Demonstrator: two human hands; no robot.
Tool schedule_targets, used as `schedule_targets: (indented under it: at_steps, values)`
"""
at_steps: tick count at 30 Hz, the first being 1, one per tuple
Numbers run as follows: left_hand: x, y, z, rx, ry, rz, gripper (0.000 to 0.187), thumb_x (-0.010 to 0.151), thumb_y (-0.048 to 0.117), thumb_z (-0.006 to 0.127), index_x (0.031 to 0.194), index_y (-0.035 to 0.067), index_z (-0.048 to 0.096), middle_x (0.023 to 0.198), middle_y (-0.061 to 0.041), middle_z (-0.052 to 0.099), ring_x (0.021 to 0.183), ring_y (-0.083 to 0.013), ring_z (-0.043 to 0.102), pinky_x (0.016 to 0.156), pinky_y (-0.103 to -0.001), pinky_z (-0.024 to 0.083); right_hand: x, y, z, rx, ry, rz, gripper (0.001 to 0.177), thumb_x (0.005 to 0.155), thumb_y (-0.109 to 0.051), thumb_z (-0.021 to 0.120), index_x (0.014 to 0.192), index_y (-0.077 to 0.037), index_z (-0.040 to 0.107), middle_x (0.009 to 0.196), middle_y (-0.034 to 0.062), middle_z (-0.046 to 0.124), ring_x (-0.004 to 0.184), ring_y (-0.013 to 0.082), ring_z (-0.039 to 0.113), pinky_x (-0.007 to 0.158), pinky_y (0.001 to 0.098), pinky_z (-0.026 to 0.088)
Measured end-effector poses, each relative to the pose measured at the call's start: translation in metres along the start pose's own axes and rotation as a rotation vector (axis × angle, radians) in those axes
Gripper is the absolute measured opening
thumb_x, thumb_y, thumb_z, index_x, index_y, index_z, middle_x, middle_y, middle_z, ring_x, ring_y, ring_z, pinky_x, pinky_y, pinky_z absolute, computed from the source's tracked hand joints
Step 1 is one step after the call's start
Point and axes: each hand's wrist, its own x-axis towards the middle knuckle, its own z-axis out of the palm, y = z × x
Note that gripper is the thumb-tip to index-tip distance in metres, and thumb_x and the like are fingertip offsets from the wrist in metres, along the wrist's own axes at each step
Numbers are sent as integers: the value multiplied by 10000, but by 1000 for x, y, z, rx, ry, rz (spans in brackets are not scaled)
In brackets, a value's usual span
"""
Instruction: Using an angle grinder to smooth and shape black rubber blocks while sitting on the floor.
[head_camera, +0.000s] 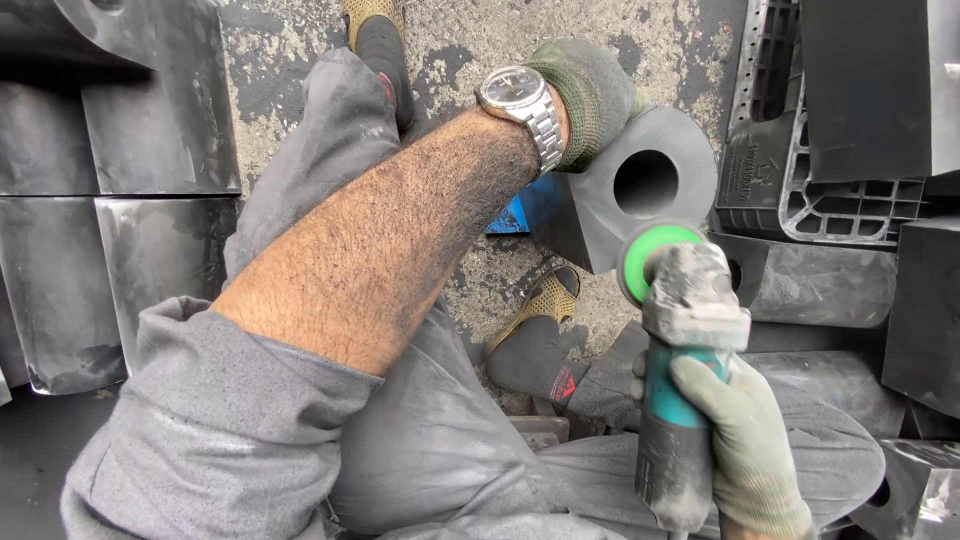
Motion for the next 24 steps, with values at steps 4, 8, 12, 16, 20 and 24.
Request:
schedule_targets:
  at_steps: [4,8,12,16,20,24]
  values:
    - [-1,-3,9,-61,-17,15,278,952,169,652,1211,233,731,996,-147,748,894,-330,755,702,-477,615,1,6,-4,19,-17,-30,388,863,-204,670,1149,57,665,942,147,748,782,225,728,709,351,592]
    - [-6,-9,2,-64,29,42,392,902,166,673,1270,301,685,1027,-126,739,924,-342,729,751,-491,587,18,-11,21,-91,-101,-19,365,877,-203,690,1111,75,696,898,143,746,747,196,700,687,332,577]
    - [-12,-4,-8,-73,-25,37,506,826,133,717,1293,318,658,1079,-110,729,975,-335,715,806,-484,579,13,-17,29,-84,-121,-20,355,886,-201,688,1142,44,671,894,129,741,746,178,686,686,323,563]
    - [-18,-3,-16,-67,-48,12,535,807,115,724,1296,319,654,1074,-100,730,990,-324,711,805,-485,580,2,-1,1,31,-41,-39,407,863,-195,662,1199,34,653,970,144,756,802,227,737,730,338,602]
    - [-15,-4,-5,-14,-62,7,423,872,138,697,1274,271,689,1061,-116,741,975,-320,729,802,-482,591,2,18,-31,118,6,-106,432,924,-228,658,1245,59,614,995,198,734,850,268,740,729,365,611]
    - [-19,-9,-7,-21,22,51,464,845,131,704,1288,267,680,1032,-136,733,950,-350,721,784,-494,584,4,16,-33,180,-6,-125,472,921,-245,671,1265,72,607,1014,197,736,849,257,739,707,356,606]
